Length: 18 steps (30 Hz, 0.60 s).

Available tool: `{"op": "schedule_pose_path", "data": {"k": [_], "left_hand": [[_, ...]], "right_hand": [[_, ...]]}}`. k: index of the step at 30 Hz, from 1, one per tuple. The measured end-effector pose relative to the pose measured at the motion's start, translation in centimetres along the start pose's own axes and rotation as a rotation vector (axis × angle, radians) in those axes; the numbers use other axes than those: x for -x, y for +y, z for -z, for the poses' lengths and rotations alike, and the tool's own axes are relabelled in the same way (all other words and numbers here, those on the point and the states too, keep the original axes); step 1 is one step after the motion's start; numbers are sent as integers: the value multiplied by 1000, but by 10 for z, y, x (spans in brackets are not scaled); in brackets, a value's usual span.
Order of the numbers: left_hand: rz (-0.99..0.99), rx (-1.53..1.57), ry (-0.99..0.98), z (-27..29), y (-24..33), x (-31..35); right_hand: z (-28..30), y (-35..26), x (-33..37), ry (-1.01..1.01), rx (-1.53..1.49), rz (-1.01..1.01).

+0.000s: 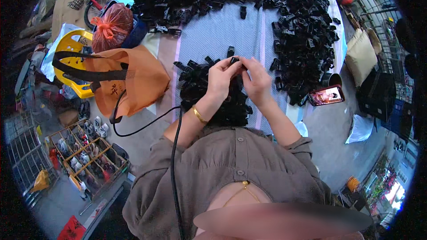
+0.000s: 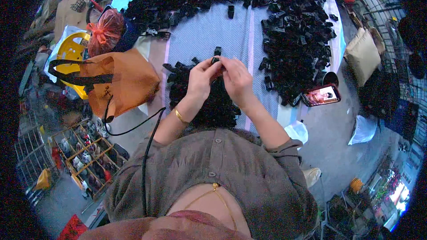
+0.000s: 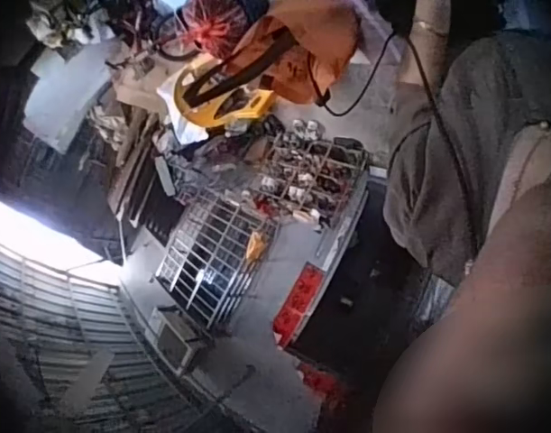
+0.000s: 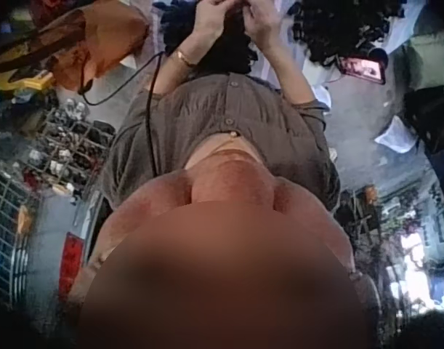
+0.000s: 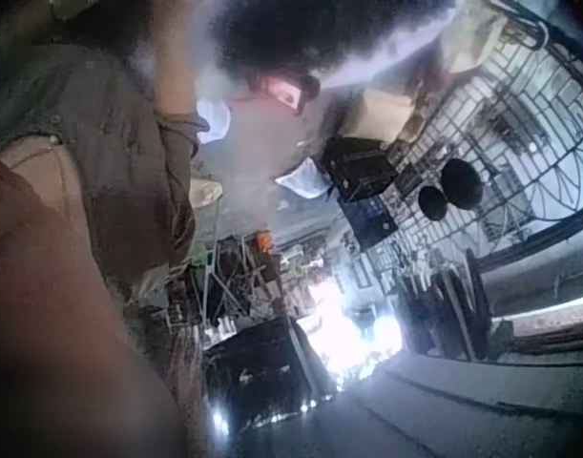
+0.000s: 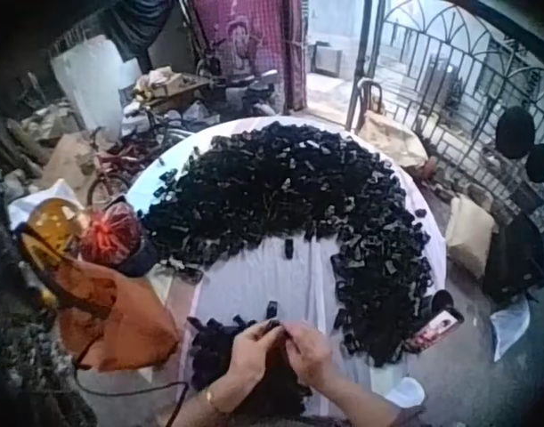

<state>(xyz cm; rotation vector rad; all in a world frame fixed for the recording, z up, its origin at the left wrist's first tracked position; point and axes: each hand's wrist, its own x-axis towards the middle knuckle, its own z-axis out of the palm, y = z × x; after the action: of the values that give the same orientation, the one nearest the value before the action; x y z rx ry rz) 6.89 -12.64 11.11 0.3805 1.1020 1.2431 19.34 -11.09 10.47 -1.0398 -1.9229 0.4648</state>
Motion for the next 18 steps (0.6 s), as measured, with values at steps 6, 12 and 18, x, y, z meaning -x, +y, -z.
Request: {"op": "schedule_pose_path", "data": {"k": [6, 12, 18], "left_hand": [[-73, -666, -107, 24, 30, -29], [-347, -1357, -524, 50, 20, -53], [-398, -1449, -528, 37, 24, -75]], "right_hand": [[-5, 27, -25, -219, -274, -155], [-56, 132, -140, -47, 263, 77], [-103, 169, -224, -325, 795, -14]]}}
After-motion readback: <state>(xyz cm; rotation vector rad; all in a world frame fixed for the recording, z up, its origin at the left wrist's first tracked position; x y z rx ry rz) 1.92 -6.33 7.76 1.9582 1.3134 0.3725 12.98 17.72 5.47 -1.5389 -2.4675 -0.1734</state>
